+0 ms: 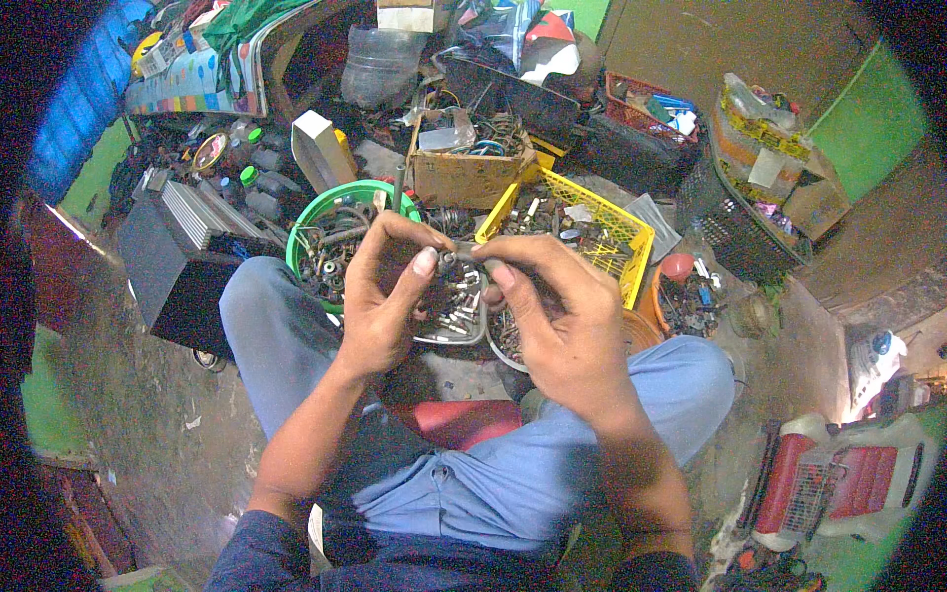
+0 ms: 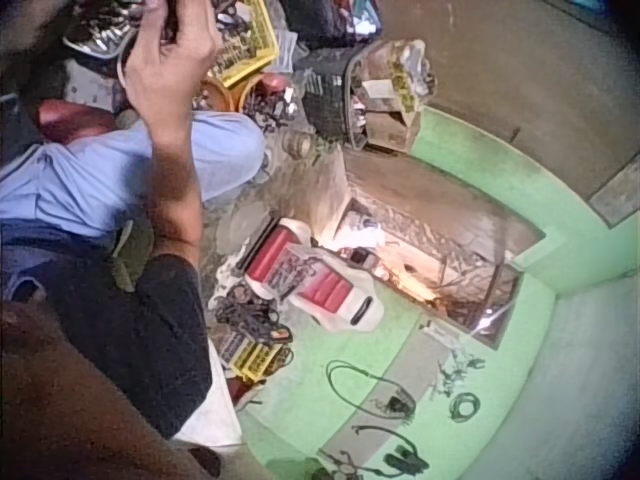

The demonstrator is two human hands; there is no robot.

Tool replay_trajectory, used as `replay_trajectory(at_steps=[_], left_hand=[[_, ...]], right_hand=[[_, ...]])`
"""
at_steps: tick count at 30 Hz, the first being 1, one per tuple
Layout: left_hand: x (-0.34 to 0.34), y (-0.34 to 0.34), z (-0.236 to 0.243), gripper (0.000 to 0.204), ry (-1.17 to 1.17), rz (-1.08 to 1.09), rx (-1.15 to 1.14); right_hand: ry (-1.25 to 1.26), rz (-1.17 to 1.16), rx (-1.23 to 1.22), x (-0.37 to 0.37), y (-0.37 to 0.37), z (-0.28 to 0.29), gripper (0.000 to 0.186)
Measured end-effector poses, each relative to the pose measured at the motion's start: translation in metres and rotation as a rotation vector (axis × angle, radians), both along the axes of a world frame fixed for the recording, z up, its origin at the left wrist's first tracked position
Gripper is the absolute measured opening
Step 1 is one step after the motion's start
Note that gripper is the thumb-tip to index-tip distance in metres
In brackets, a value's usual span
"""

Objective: The person holds and rotates a spark plug and a small metal bracket, then picks up a large metal housing from a bowl to look inside it.

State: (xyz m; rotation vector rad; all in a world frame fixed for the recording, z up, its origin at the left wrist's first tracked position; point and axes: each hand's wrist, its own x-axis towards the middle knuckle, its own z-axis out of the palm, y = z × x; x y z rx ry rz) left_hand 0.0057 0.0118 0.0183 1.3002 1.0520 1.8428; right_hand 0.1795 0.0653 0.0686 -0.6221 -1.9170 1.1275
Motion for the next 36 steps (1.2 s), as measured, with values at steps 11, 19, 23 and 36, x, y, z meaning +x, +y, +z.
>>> replay_trajectory(at_steps=[11,19,23,36], left_hand=[[0.002,-0.003,0.005,0.017,-0.095,-0.049,-0.043],[0.005,-0.009,0.011,0.02,-0.004,-0.086,-0.05],[0.008,-0.008,0.007,0.02,0.024,-0.038,0.017],[0.007,-0.005,-0.001,0.018,-0.004,-0.031,0.041]], right_hand=[[0.005,0.031,-0.184,-0.004,0.004,-0.012,0.036],[0.275,0.001,-0.258,-0.004,-0.006,-0.004,0.02],[0.19,-0.075,-0.038,-0.007,-0.004,-0.008,0.013],[0.112,-0.176,0.233,-0.008,-0.002,-0.009,0.013]])
